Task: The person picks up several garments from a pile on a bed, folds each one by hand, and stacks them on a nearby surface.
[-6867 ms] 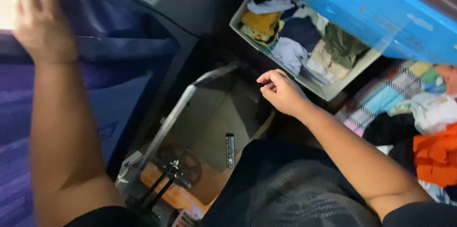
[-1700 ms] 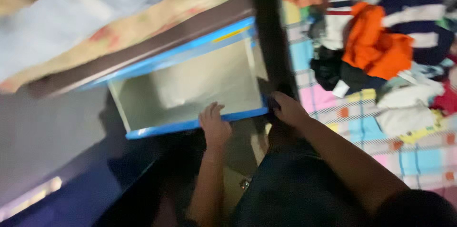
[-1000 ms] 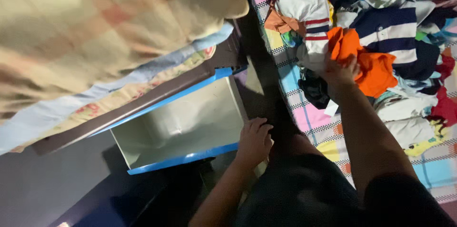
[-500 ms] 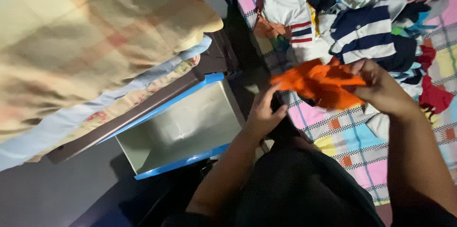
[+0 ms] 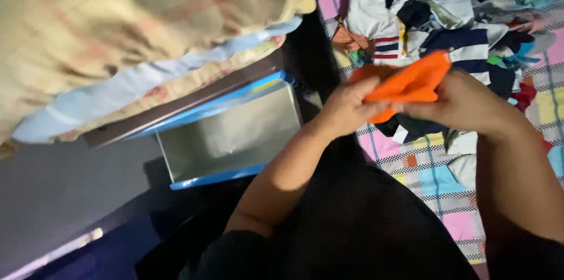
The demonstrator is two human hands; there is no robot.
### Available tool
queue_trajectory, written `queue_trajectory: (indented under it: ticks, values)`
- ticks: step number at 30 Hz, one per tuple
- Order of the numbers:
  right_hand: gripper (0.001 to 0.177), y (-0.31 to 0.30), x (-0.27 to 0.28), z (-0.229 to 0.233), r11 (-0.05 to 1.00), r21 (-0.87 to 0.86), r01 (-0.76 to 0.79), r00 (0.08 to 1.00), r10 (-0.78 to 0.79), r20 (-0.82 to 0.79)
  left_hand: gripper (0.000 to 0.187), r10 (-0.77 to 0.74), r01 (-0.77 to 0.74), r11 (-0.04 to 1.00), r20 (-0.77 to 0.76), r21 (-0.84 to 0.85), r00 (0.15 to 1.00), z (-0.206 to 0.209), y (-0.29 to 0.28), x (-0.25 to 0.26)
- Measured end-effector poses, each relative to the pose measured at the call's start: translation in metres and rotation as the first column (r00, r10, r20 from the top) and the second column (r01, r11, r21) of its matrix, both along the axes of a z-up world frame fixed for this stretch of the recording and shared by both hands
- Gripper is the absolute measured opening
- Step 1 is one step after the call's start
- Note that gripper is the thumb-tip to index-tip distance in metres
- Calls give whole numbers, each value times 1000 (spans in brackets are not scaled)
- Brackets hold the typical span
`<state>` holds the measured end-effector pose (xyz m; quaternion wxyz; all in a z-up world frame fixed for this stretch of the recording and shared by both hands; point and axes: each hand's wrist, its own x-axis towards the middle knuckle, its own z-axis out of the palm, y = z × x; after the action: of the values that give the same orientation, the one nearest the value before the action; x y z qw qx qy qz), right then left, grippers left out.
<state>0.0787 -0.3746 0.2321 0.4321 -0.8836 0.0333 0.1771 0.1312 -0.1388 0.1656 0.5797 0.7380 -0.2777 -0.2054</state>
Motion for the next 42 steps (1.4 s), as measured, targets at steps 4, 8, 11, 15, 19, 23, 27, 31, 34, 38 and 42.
queue_trajectory:
  ticks: [4, 8, 11, 15, 19, 23, 27, 31, 34, 38, 42]
  values:
    - [25, 2, 4, 13, 970, -233, 64, 995, -79, -54, 41, 70, -69, 998, -56, 13, 996, 7, 18, -4]
    - [25, -10, 4, 23, 899, -331, 288, 957, -266, 113, 48, -109, 5, 831, 154, 557, 982, -20, 71, -6]
    - [24, -21, 15, 28, 895, -271, 354, 919, -279, 279, 48, -52, -21, 841, 121, 541, 991, -17, 135, -6]
    - [22, -6, 41, 16, 925, -211, 317, 910, -235, 341, 19, 88, -186, 946, 340, 266, 936, 22, 208, -4]
    - [22, 24, 85, -12, 958, -201, 207, 939, -136, 315, 30, 408, -443, 869, 189, 218, 893, 57, 242, -7]
    - [22, 56, 133, -50, 966, -233, 112, 967, -52, 248, 30, 502, -460, 801, 11, -385, 865, 75, 261, -28]
    - [22, 68, 152, -84, 958, -285, 43, 988, 2, 156, 30, 641, -628, 744, 26, 228, 767, 48, 279, -29]
    - [23, 66, 164, -98, 955, -292, 44, 988, 2, 154, 15, 687, -661, 676, -45, -327, 725, 38, 285, -27]
    - [24, 63, 154, -101, 953, -299, 45, 988, 1, 152, 21, 618, -645, 583, -246, -494, 747, 46, 280, -49]
    - [25, 51, 145, -58, 958, -267, 106, 948, -16, 319, 27, 623, -480, 738, -205, 474, 755, 56, 282, -71]
    - [27, 32, 118, -22, 977, -149, 155, 823, -44, 566, 33, 524, -576, 812, -317, -93, 791, 68, 326, -101]
